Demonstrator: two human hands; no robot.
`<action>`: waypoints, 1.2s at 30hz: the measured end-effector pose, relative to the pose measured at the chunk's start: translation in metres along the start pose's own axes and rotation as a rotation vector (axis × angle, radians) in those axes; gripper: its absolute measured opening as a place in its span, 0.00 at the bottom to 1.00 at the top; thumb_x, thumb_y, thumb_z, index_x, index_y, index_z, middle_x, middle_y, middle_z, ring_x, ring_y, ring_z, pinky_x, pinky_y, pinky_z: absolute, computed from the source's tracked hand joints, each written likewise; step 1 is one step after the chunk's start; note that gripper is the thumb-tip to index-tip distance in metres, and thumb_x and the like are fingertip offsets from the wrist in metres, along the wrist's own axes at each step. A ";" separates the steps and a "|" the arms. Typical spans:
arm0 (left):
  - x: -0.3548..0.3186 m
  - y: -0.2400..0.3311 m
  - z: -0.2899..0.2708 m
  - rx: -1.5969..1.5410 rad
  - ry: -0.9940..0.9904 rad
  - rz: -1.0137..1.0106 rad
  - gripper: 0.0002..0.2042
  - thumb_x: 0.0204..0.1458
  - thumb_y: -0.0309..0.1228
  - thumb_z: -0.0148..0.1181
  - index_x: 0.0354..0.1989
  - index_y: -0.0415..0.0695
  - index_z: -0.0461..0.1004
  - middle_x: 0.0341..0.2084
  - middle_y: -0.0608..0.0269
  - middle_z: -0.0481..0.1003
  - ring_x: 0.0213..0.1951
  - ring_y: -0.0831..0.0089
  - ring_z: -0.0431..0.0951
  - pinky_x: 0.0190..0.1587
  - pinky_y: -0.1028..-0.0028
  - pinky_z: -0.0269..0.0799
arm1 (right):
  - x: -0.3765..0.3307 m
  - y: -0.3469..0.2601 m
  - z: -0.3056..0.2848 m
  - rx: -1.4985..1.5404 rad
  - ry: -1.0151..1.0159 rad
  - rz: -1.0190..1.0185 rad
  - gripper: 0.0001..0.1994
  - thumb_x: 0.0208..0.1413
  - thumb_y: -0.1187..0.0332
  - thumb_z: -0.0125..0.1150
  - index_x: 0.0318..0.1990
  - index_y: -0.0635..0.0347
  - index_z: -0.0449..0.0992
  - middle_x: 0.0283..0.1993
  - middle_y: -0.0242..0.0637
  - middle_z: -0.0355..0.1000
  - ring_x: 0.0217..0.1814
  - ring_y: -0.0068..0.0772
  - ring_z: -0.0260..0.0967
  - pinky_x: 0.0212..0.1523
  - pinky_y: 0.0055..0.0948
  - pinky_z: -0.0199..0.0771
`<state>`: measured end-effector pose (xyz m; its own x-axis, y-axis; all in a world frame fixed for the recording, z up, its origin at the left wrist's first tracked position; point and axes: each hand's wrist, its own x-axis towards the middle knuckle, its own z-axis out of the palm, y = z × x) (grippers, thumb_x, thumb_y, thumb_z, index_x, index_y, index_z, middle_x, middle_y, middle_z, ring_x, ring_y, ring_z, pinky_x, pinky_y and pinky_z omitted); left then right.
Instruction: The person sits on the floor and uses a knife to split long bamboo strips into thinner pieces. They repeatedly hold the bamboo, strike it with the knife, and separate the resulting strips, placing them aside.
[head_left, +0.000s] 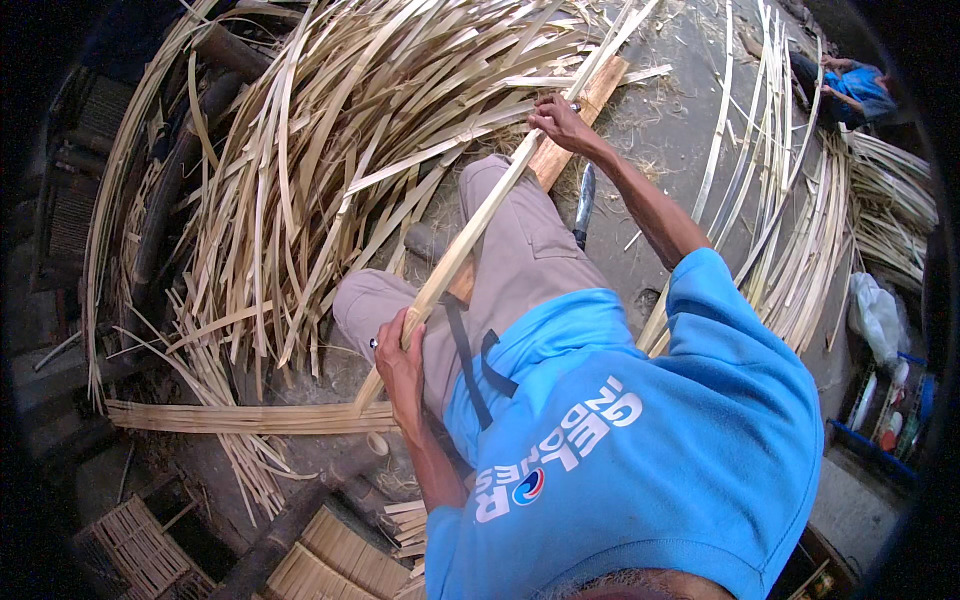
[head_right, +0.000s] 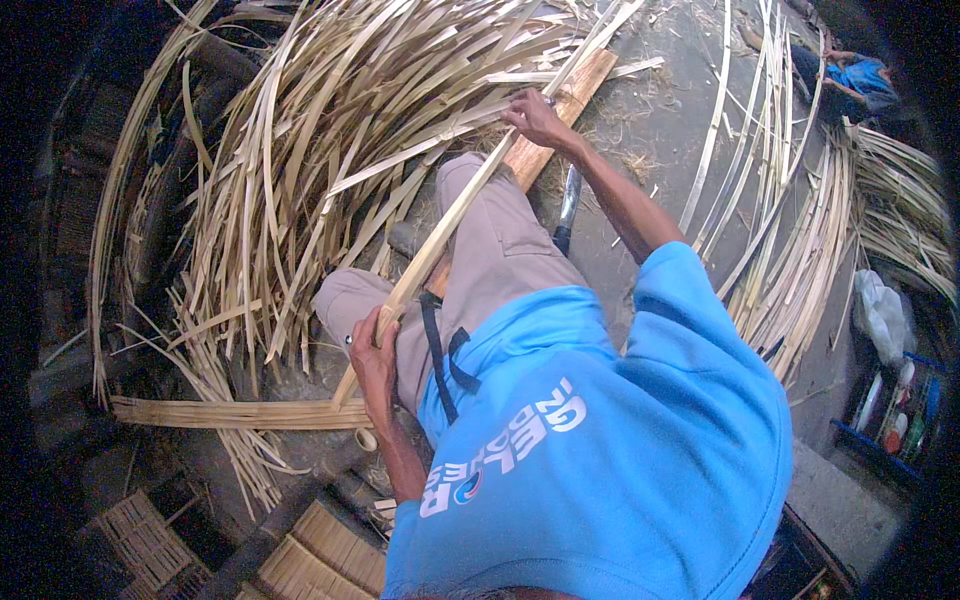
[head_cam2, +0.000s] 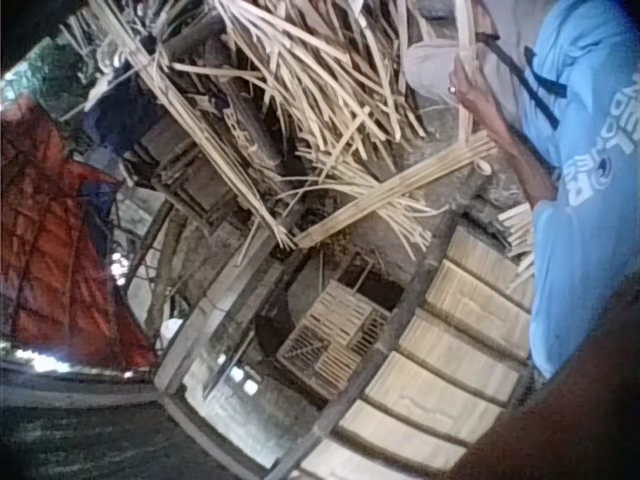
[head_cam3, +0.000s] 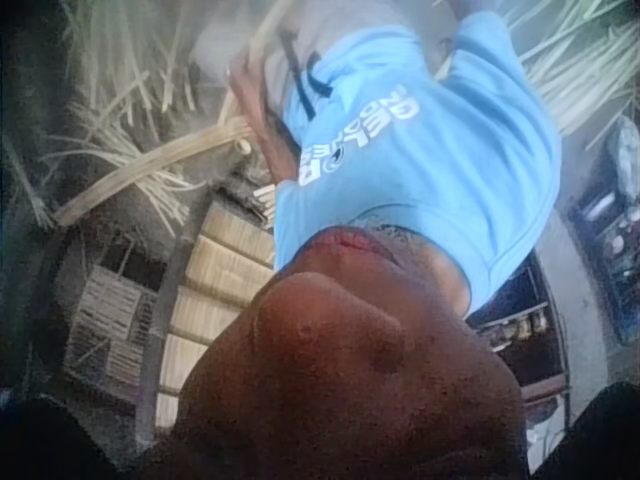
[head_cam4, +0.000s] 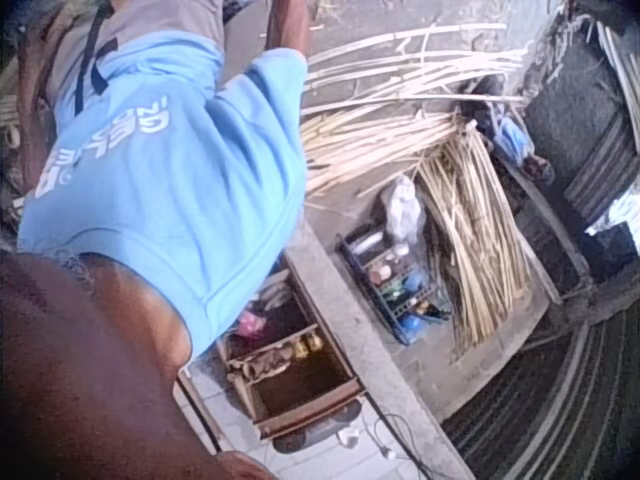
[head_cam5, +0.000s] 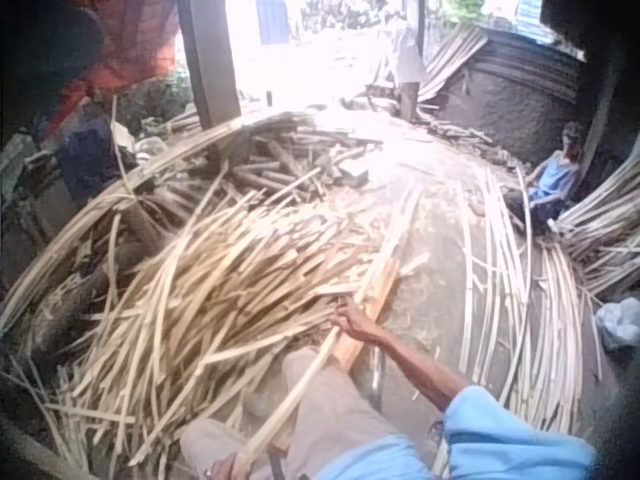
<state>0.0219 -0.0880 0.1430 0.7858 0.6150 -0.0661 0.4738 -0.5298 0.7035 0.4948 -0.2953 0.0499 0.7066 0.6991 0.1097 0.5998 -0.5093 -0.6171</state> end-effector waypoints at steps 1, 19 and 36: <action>0.000 0.002 0.000 -0.004 -0.001 0.000 0.17 0.54 0.27 0.64 0.52 0.40 0.76 0.39 0.48 0.76 0.43 0.52 0.77 0.46 0.61 0.70 | -0.003 0.001 -0.007 -0.056 -0.012 -0.131 0.21 0.65 0.49 0.54 0.41 0.58 0.83 0.58 0.48 0.65 0.64 0.46 0.60 0.63 0.42 0.64; -0.001 -0.001 -0.002 -0.022 0.005 -0.006 0.17 0.54 0.27 0.65 0.52 0.40 0.76 0.39 0.49 0.76 0.42 0.53 0.77 0.46 0.62 0.71 | 0.003 -0.002 -0.014 -0.073 0.020 0.226 0.14 0.58 0.59 0.62 0.38 0.64 0.82 0.43 0.48 0.73 0.47 0.44 0.72 0.50 0.41 0.72; -0.006 -0.021 0.001 -0.027 -0.022 0.060 0.18 0.51 0.35 0.67 0.50 0.45 0.79 0.41 0.51 0.78 0.45 0.52 0.79 0.48 0.62 0.74 | -0.010 0.002 0.022 1.446 0.140 0.887 0.38 0.57 0.40 0.61 0.64 0.62 0.67 0.55 0.49 0.73 0.59 0.44 0.70 0.63 0.41 0.69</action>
<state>0.0076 -0.0814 0.1283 0.8215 0.5689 -0.0385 0.4147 -0.5497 0.7252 0.4808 -0.2920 0.0308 0.6843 0.3860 -0.6186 -0.7174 0.2044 -0.6660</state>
